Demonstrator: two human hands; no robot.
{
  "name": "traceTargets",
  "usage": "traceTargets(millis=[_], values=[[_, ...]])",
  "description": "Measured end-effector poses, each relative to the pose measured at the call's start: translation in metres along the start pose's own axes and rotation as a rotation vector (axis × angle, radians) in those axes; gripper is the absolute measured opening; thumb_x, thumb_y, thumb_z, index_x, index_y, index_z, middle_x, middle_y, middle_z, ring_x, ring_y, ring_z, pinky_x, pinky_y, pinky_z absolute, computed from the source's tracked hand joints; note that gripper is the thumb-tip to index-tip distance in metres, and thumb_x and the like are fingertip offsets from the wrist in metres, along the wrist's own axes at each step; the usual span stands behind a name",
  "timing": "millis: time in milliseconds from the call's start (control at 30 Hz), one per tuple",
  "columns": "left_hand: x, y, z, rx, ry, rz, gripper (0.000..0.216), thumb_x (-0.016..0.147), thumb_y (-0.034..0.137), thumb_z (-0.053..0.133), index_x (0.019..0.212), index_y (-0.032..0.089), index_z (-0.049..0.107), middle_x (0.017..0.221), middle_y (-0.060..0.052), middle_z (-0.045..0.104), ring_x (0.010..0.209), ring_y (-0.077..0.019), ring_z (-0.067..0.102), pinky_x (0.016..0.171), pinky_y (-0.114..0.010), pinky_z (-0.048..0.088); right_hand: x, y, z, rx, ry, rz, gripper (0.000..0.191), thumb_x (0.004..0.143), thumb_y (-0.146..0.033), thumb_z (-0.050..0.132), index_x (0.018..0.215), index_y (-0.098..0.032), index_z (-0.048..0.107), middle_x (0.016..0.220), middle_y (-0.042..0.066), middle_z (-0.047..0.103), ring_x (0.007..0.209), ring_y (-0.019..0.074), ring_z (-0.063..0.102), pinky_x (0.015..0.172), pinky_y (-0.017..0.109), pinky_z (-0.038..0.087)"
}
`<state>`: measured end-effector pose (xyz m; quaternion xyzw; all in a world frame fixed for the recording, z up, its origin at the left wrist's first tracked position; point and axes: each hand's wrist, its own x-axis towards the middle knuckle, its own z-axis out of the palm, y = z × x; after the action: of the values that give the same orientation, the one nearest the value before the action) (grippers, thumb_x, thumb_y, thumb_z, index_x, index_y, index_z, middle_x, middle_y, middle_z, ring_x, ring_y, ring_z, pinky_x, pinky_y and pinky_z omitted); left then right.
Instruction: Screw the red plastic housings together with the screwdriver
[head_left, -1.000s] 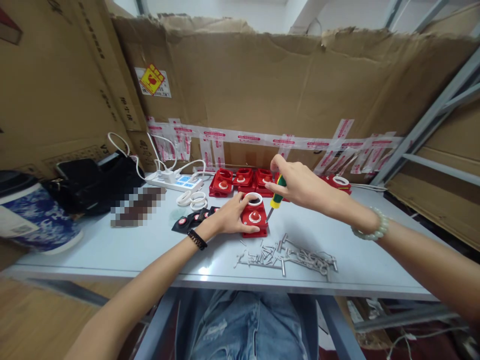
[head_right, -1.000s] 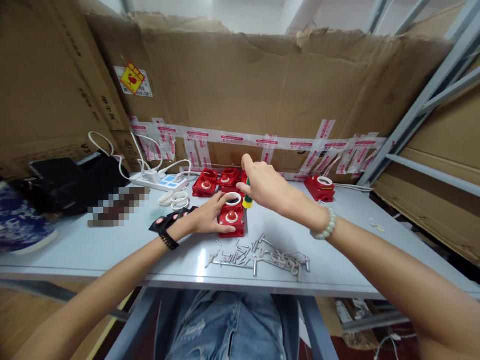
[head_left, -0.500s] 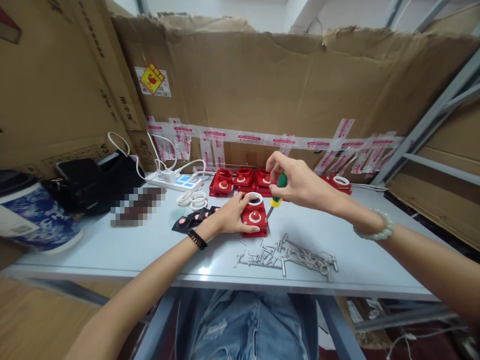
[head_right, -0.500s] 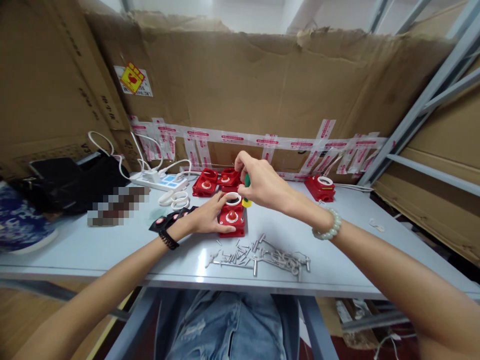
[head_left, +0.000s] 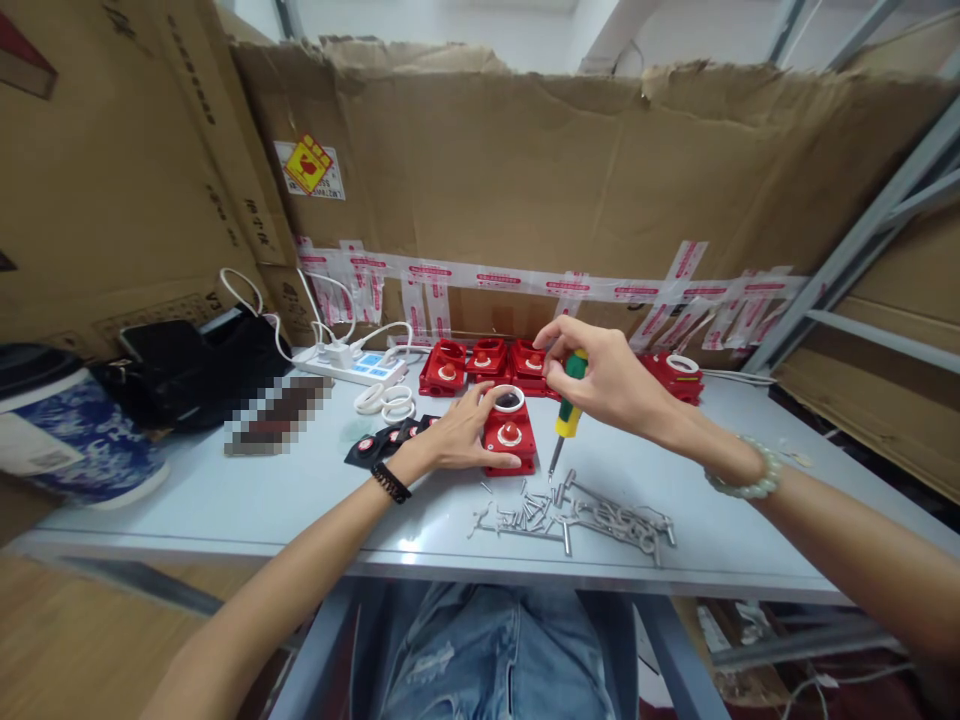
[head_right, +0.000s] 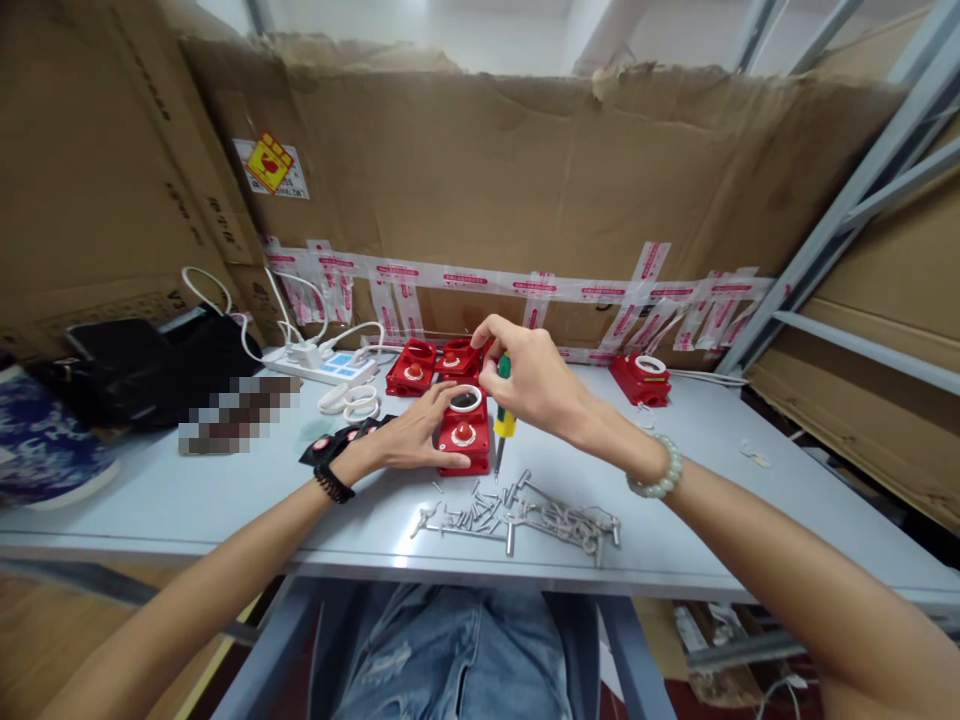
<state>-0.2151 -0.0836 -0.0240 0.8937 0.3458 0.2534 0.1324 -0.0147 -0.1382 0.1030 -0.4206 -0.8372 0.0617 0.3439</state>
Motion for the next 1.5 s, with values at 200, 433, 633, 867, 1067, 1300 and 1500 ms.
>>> traceTargets(millis=[200,433,633,867,1067,1300,1500], values=[[-0.001,0.044,-0.003,0.161,0.122,0.238,0.057,0.074,0.06,0.059,0.117,0.022,0.053,0.141,-0.012,0.034,0.137,-0.0337,0.019,0.11,-0.053,0.018,0.002,0.0,0.001,0.028,0.067,-0.015,0.021,0.07,-0.011,0.05,0.09,-0.016,0.055,0.067,-0.001,0.06,0.059,0.0099,0.05,0.062,0.026,0.042],[-0.003,0.061,0.021,0.26,0.03,0.34,0.031,0.089,0.042,0.048,0.078,0.019,0.065,0.127,-0.011,0.05,0.136,-0.0312,0.026,0.104,-0.053,0.021,0.002,0.0,-0.007,0.032,0.114,-0.021,0.02,0.07,-0.01,0.049,0.089,-0.016,0.054,0.067,-0.001,0.059,0.06,0.0103,0.05,0.064,0.027,0.041],[-0.006,0.053,0.0,0.225,-0.03,0.272,0.035,0.082,0.049,0.056,0.105,0.023,0.061,0.138,-0.011,0.041,0.137,-0.0336,0.022,0.106,-0.054,0.021,0.004,0.003,-0.013,0.03,0.133,0.0,0.022,0.07,-0.011,0.049,0.091,-0.015,0.053,0.068,0.0,0.058,0.061,0.0114,0.052,0.064,0.028,0.041],[0.011,0.014,-0.037,0.079,-0.272,0.147,0.074,0.073,0.025,0.06,0.139,0.028,0.028,0.149,-0.007,0.027,0.137,-0.0301,0.025,0.108,-0.051,0.025,0.004,0.001,-0.012,-0.014,0.135,0.004,0.021,0.07,-0.01,0.05,0.091,-0.015,0.054,0.067,0.0,0.059,0.06,0.0105,0.051,0.065,0.028,0.042],[0.015,-0.001,-0.035,0.149,-0.161,0.123,0.053,0.078,0.047,0.06,0.127,0.029,0.047,0.126,-0.008,0.045,0.114,-0.0262,0.047,0.096,-0.041,0.04,0.008,0.001,-0.009,0.005,0.138,-0.014,0.02,0.071,-0.01,0.049,0.09,-0.015,0.053,0.068,0.0,0.06,0.059,0.0099,0.051,0.062,0.026,0.042],[0.004,-0.001,-0.013,0.327,0.157,-0.082,0.05,0.077,0.061,0.053,0.103,0.018,0.053,0.103,-0.01,0.048,0.1,-0.0284,0.049,0.089,-0.047,0.041,0.017,0.011,0.008,0.027,0.235,-0.032,0.018,0.072,-0.012,0.047,0.089,-0.017,0.052,0.068,0.0,0.061,0.06,0.0104,0.052,0.064,0.027,0.042],[-0.002,0.001,-0.016,0.031,-0.089,0.075,0.071,0.069,0.049,0.068,0.128,0.024,0.04,0.127,-0.01,0.045,0.115,-0.027,0.046,0.098,-0.041,0.039,0.021,0.02,0.026,0.04,0.248,-0.021,0.017,0.073,-0.014,0.046,0.089,-0.018,0.051,0.07,0.0,0.061,0.06,0.0103,0.051,0.064,0.027,0.041]])
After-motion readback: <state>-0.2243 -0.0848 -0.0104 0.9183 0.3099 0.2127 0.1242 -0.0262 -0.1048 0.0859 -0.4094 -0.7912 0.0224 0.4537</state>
